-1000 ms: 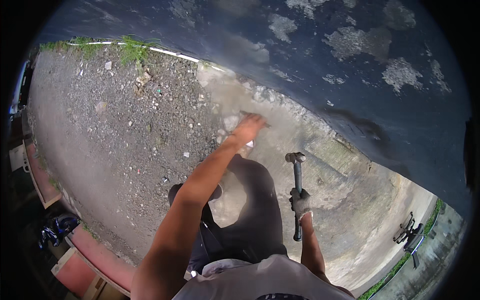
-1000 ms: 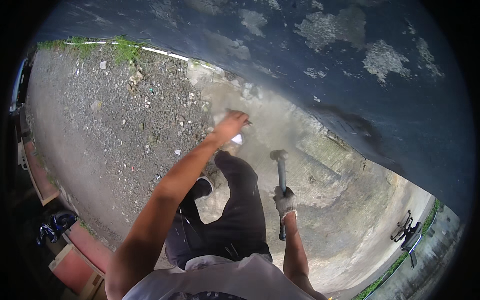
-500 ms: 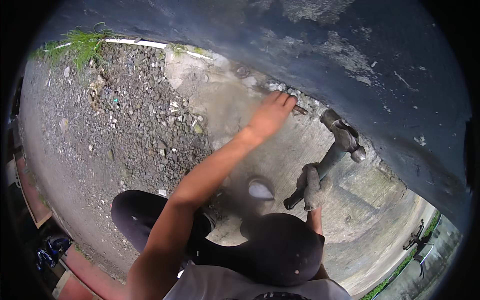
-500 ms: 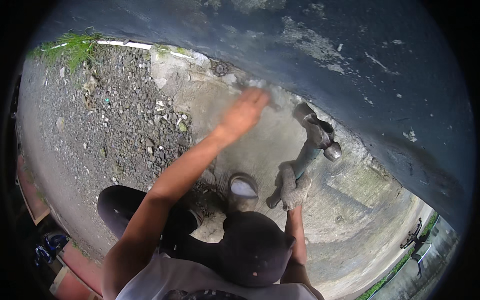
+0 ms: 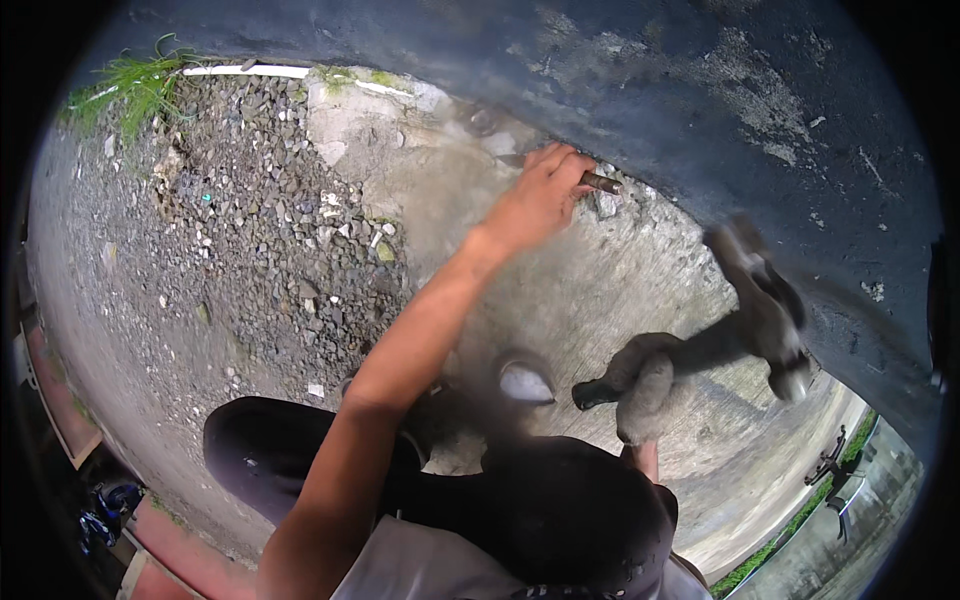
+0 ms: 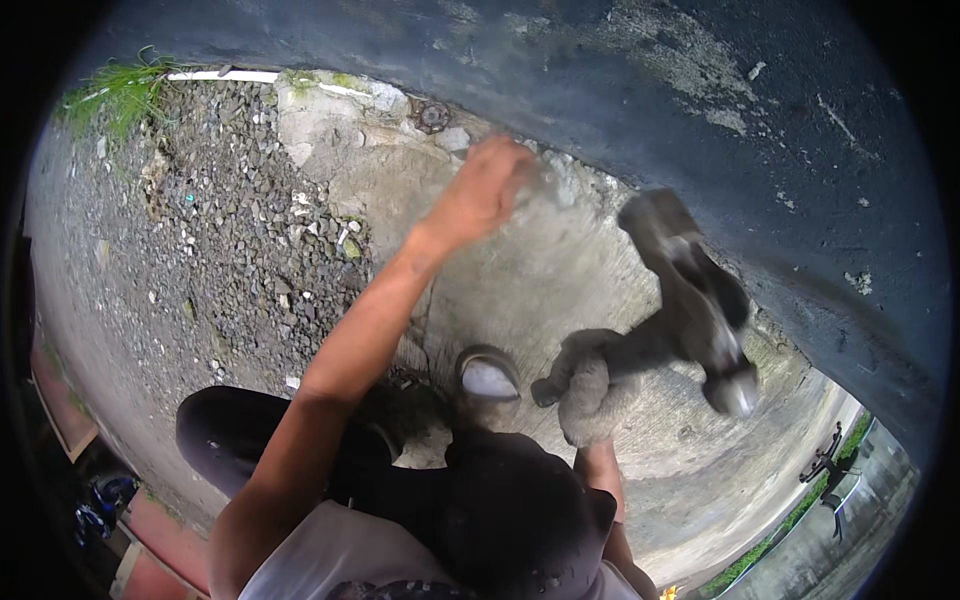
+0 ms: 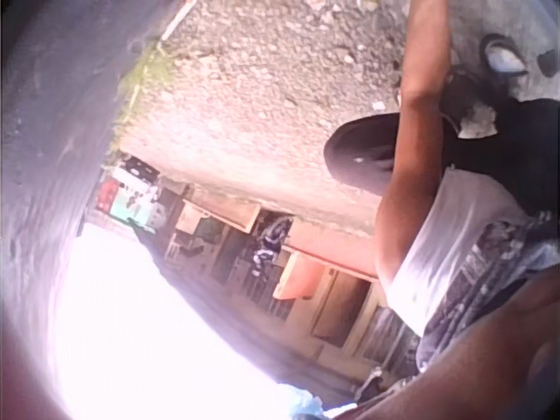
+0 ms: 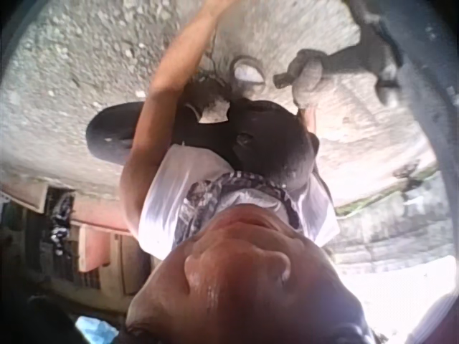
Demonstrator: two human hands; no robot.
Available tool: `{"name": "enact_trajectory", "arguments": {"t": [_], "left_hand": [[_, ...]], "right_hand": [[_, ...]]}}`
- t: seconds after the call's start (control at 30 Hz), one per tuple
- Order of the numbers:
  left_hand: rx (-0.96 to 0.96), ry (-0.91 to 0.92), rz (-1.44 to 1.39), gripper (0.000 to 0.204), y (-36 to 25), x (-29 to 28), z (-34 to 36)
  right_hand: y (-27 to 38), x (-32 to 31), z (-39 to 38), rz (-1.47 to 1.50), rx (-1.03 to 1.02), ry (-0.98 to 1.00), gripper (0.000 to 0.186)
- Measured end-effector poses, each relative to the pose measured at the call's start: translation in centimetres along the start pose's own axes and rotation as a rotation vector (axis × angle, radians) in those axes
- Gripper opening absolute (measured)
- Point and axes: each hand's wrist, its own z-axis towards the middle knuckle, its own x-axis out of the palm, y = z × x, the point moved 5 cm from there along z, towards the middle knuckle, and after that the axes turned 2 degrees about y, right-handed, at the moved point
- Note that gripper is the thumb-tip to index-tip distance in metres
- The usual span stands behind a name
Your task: The person uses a hammer to strike a metal pin into the concrete base of a machinery component, clearing debris from the area by hand between strikes.
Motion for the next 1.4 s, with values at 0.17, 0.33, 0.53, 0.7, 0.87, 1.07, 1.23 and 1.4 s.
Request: {"name": "enact_trajectory", "arguments": {"t": [0.17,0.33,0.53,0.7,0.87,1.07,1.23,1.4], "left_hand": [[-0.015,-0.04,-0.067,0.027,0.2,-0.4,0.2],[-0.048,0.02,-0.075,0.025,-0.2,-0.1,0.3],[-0.056,0.066,-0.031,0.025,-0.1,0.7,0.5],[-0.04,0.072,-0.013,0.025,0.6,0.6,-0.2],[-0.074,0.072,-0.011,0.025,-0.3,0.4,0.3],[-0.065,0.104,-0.013,0.027,0.0,0.4,0.6],[-0.135,0.113,-0.027,0.024,0.0,0.1,0.4],[-0.081,0.109,-0.042,0.021,-0.7,0.4,0.6]], "right_hand": [[-1.4,-0.6,0.7,-0.198,0.398,-0.005,0.029],[1.5,-1.9,-0.2,0.194,0.072,-0.244,0.038],[-1.1,-0.8,1.2,-0.242,0.483,0.124,0.024],[3.8,-2.1,1.2,-0.079,0.295,-0.055,0.036],[3.1,-2.3,1.2,-0.157,0.032,-0.14,0.039],[-1.9,-1.8,1.2,-0.101,0.568,0.03,0.03],[2.2,-3.8,-0.2,0.11,0.219,-0.24,0.031],[0.0,-1.3,1.1,-0.139,0.227,-0.007,0.03]]}}
